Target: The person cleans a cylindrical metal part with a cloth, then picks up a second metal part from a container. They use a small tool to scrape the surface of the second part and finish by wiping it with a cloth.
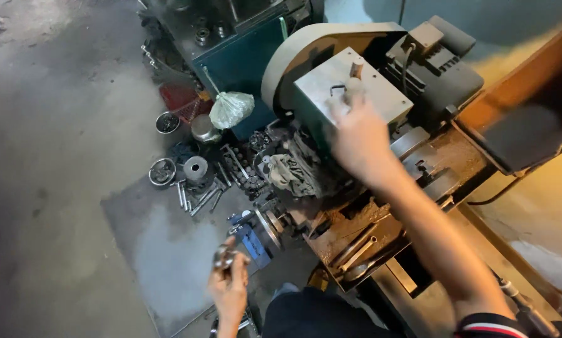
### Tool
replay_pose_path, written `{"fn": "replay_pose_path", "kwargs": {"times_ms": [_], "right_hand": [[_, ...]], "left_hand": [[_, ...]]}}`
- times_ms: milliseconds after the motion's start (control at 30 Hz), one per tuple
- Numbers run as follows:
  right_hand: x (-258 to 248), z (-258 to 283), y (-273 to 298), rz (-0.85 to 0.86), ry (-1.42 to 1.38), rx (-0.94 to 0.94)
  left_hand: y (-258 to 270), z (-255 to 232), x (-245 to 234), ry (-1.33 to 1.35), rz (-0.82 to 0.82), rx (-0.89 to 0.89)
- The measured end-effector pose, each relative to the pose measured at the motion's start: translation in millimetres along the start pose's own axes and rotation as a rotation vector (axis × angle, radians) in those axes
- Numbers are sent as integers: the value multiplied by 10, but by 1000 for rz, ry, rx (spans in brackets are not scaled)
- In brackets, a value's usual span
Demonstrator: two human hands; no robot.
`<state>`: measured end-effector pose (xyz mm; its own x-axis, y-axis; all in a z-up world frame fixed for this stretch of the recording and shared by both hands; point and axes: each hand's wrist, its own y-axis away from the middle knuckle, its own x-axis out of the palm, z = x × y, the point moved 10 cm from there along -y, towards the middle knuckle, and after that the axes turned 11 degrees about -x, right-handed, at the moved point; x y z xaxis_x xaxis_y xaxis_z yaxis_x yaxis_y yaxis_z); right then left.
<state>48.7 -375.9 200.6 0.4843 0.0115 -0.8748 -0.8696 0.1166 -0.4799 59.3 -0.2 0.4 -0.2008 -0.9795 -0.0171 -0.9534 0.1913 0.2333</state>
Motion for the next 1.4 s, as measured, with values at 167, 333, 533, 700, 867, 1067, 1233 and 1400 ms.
{"fn": "replay_pose_path", "kwargs": {"times_ms": [167, 333, 533, 700, 867, 1067, 1233, 1400], "right_hand": [[637, -748, -128, 437, 125, 24], [944, -942, -168, 519, 170, -19], [166, -168, 410, 353, -83, 70], [524, 346, 1635, -187, -918, 351], [1092, 457, 2412, -177, -1176, 640], [717, 471, 2536, -262, -1181, 721], [439, 560, 2370, -315, -1100, 587], [232, 676, 2240, -356, -1021, 381]], "left_hand": [[101, 238, 352, 6, 122, -35], [225, 75, 765, -124, 263, -31], [286, -18, 935, -39, 354, -27], [257, 142, 1058, -19, 358, -328], [293, -196, 1387, 61, 473, -15], [491, -507, 1708, 10, 532, 133], [652, -655, 1807, -138, 521, 296], [719, -664, 1825, -143, 535, 290]]}}
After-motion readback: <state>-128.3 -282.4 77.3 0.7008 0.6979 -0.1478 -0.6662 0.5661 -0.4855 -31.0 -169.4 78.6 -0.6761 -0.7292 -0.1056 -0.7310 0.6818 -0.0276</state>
